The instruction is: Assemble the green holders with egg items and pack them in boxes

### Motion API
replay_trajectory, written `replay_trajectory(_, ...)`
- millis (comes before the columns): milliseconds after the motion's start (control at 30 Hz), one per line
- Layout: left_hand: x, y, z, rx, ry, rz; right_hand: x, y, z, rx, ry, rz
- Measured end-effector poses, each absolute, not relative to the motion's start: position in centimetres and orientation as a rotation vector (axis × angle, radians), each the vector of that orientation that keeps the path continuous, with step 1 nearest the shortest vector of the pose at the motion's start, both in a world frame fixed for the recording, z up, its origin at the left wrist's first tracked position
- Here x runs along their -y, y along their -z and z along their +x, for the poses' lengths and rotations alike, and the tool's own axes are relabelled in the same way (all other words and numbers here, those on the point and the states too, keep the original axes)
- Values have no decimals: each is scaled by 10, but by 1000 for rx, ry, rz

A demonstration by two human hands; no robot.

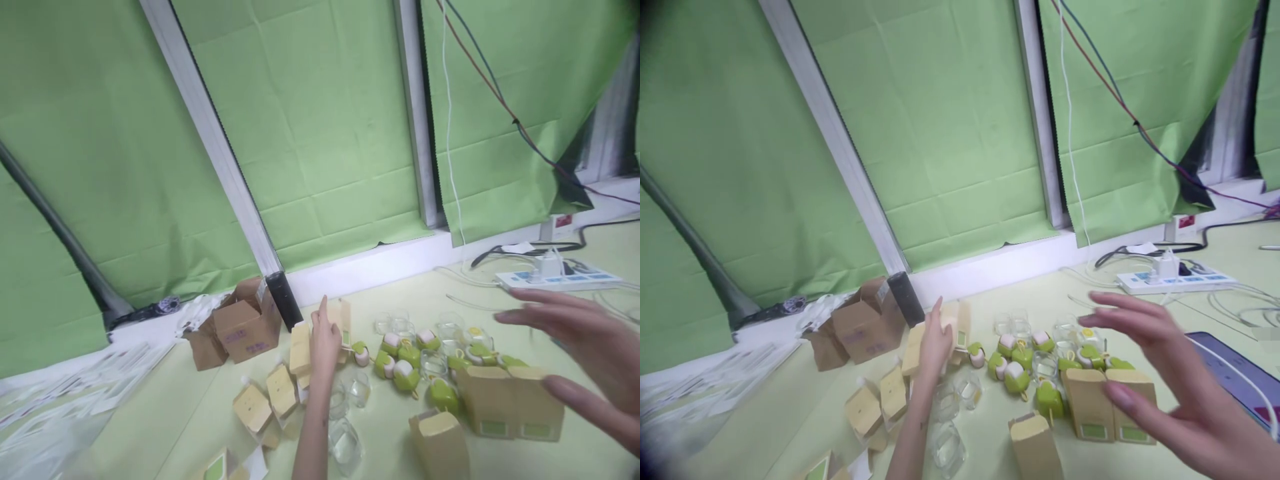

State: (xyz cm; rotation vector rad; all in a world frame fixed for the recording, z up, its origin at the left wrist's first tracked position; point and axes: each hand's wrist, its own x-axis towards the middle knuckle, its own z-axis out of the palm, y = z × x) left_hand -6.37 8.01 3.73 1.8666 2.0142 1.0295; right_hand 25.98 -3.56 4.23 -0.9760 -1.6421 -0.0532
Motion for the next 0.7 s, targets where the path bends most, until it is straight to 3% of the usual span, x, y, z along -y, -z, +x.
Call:
replay_trajectory(100, -67, -59, -53, -1837, -1279, 1794, 24, -65, 224, 1881, -40, -905)
replay_trajectory(233, -40, -84, -26, -1389, -1419, 1656, -1, -76, 188, 1886, -494, -1030)
replay_trajectory(333, -16, -95, -2, -908, -1464, 1353, -14, -77, 177, 1785, -857, -840)
replay_trajectory(400, -4, -98, 11, -823, -1451, 1247, -18, -77, 177, 1749, -981, -668)
replay_trajectory(700, -2, -81, 36, -856, -1489, 1216, -7, -63, 172, 1817, -801, -845)
